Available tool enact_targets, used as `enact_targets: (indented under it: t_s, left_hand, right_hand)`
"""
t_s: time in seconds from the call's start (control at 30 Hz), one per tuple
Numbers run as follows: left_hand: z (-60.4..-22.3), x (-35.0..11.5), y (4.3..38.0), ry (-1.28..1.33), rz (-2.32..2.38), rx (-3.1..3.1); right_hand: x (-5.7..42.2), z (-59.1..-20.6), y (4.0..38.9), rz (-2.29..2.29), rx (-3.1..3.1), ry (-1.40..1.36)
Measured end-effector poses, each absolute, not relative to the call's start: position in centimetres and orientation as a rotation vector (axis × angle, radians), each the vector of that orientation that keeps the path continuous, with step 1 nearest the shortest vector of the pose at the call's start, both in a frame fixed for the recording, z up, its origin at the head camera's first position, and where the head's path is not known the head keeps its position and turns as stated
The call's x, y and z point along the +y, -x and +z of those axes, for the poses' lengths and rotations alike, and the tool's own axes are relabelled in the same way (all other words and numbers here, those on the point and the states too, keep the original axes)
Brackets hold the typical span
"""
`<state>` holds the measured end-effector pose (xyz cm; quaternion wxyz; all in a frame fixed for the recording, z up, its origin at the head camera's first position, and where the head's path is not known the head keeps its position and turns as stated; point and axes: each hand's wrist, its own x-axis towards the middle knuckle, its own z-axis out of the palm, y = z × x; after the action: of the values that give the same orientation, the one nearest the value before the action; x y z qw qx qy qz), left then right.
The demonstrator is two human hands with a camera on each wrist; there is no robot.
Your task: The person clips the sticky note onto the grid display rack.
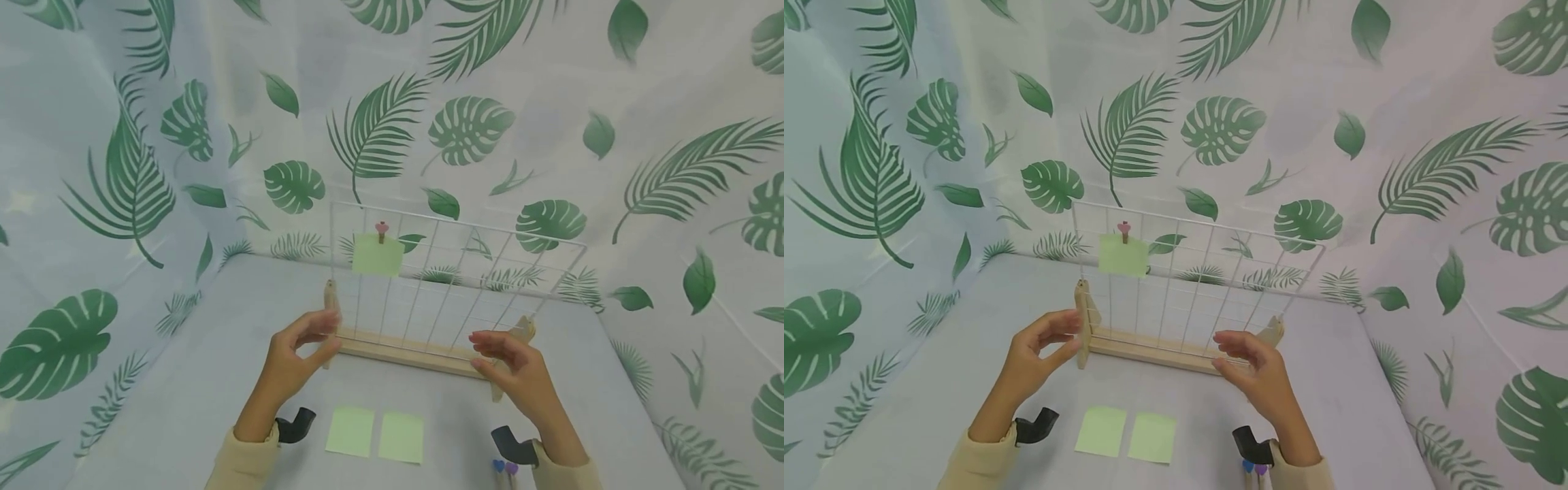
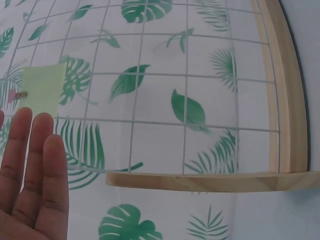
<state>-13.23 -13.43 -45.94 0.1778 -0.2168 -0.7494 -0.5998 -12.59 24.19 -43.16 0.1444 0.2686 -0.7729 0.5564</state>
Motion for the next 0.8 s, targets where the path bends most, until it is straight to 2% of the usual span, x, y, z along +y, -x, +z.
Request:
enact_targets:
  t_s: [0.43,0.8]
  left_hand:
    - [-47.2,-14.0,11.9,0.587,-1.744,-2.199]
    - [-48.4,-14.5,11.8,0.705,-1.822,-2.171]
  right_hand:
    - [26.4,-45.4,10.3,1.665,-2.248,-0.690]
    - [27.5,-46.2,8.8,1.647,-2.255,-0.668]
